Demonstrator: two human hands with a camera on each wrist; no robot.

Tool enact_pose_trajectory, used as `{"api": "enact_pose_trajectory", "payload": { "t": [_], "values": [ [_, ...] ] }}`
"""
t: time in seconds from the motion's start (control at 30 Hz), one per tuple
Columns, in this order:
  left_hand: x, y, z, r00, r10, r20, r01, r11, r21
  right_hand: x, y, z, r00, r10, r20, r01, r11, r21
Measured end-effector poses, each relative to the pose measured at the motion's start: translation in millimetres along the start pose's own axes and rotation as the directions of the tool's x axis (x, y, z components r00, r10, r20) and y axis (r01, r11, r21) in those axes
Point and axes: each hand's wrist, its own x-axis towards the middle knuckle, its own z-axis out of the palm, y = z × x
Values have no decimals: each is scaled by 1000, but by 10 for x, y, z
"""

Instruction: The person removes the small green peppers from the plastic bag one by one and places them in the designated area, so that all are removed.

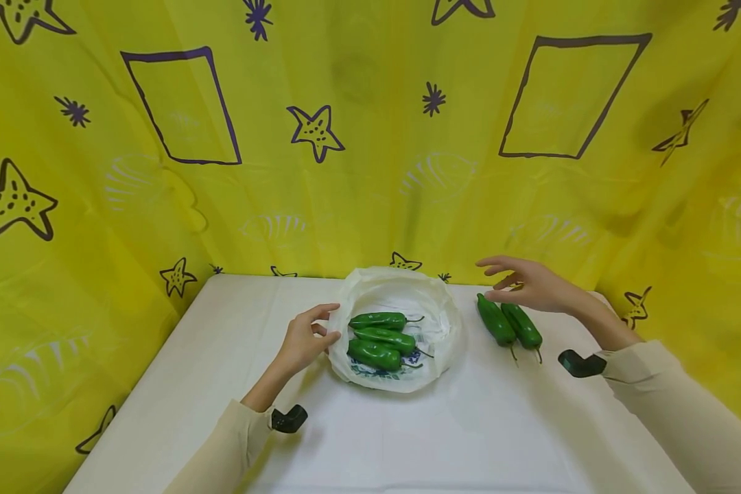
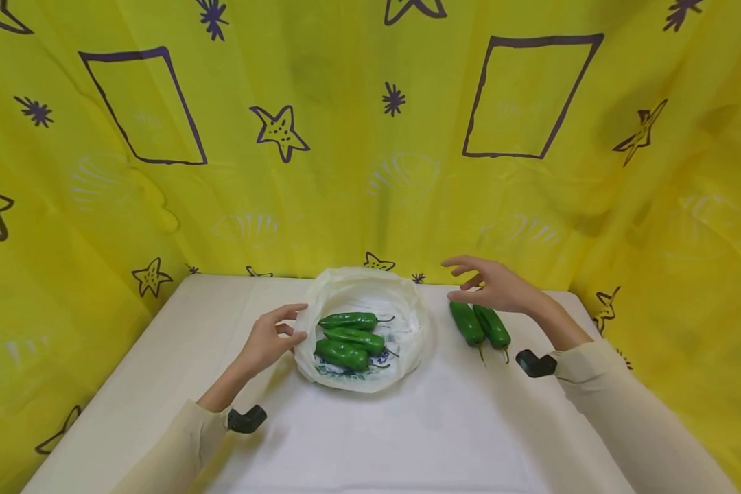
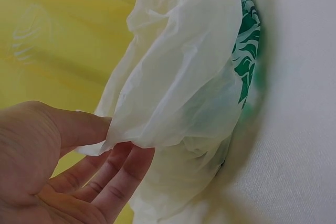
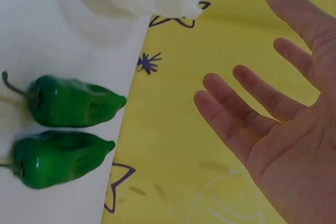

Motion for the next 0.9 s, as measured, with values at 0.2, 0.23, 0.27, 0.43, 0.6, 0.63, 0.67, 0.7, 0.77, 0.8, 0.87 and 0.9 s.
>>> {"api": "enact_pose_trajectory", "payload": {
  "t": [0.2,0.23,0.27,0.43,0.6,0.63,0.67,0.7,0.77,0.8,0.87,0.9],
  "values": [
    [6,-20,3,1000,9,-2,-9,1000,-10,133,-98,81,999,-35,-4,35,999,3],
    [6,-23,4,1000,11,-2,-11,1000,-10,154,-112,90,999,-40,-3,40,999,9],
    [6,-26,4,1000,10,-2,-10,1000,-9,175,-126,98,999,-46,-2,46,999,9],
    [7,-25,-1,1000,0,-4,0,1000,-1,273,-218,132,997,-73,4,73,997,24],
    [2,-25,-7,1000,-2,-4,2,1000,1,380,-314,183,996,-85,19,84,996,33],
    [1,-26,-7,1000,0,-4,0,1000,1,405,-330,197,996,-87,23,86,996,35],
    [0,-29,-7,1000,2,-4,-2,1000,1,429,-346,211,996,-90,26,89,995,36],
    [-1,-30,-6,1000,5,-4,-5,1000,0,453,-362,226,995,-93,30,92,995,36],
    [4,-36,-2,1000,11,-5,-11,1000,0,503,-387,256,994,-101,40,100,994,43],
    [4,-35,-2,1000,12,-5,-12,1000,1,526,-398,270,993,-107,46,104,993,47],
    [9,-35,1,1000,9,-5,-9,1000,1,566,-434,298,992,-115,56,112,992,54],
    [7,-31,0,1000,9,-5,-9,1000,3,588,-448,313,991,-120,61,117,992,57]
  ]
}}
